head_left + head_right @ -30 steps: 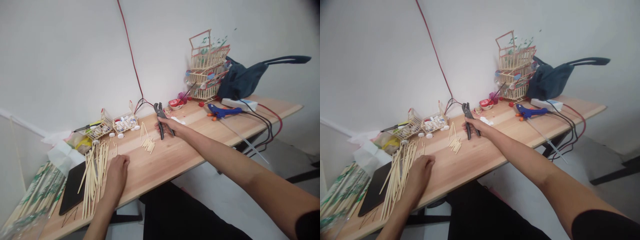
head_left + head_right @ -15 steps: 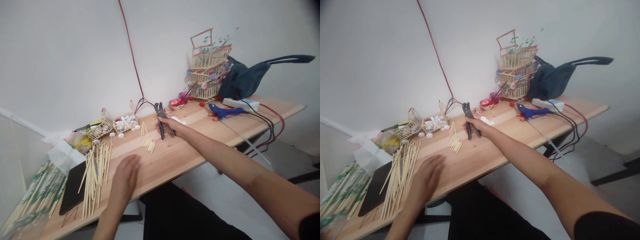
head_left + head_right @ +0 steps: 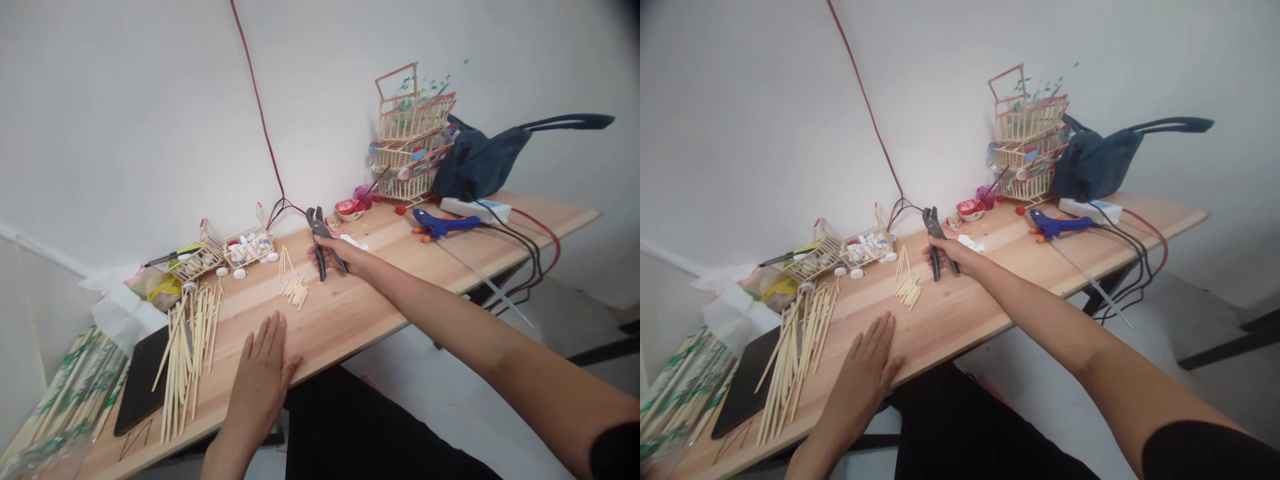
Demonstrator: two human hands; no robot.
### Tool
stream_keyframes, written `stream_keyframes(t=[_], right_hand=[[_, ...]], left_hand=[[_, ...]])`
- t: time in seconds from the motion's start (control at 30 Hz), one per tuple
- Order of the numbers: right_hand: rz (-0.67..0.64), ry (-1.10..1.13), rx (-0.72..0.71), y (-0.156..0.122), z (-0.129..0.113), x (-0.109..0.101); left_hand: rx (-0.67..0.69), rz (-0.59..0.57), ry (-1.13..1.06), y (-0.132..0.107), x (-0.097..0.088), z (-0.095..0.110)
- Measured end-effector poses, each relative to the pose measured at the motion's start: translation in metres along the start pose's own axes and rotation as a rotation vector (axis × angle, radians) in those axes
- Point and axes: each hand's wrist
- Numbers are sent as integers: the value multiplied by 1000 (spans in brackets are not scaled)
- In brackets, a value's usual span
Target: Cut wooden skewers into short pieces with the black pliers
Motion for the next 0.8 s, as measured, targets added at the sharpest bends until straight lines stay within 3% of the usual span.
stream_keyframes(t=[0.17,0.27,0.33,0.4,0.5,0.57,0.67,0.8], right_hand=[[19,-5,0,1,-1,-1],[76,64,-69,-2,-10,0],[118,138,-140,-5,-18,-1],[169,199,-201,-6,-25,-3],[245,252,-241,-5,-30,-8],[252,265,-239,-4,-30,-10],[207,256,-241,-4,-29,-9],[179,205,-247,-8,-28,-2]], left_hand=[[-259,7,104,-11,0,-40],[-356,112,181,-3,-8,-43],[-315,174,173,9,-13,-24],[-174,173,118,22,-14,10],[53,83,29,38,-11,66],[133,10,-26,47,-7,91],[95,-54,-28,66,-3,101],[74,-108,-71,100,-1,88]])
Point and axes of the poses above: each hand's wrist, its own y-axis towards the middle knuckle, its own x-axis out of the palm, z = x × y, and after that the axes turned 7 degrees about z, right-handed
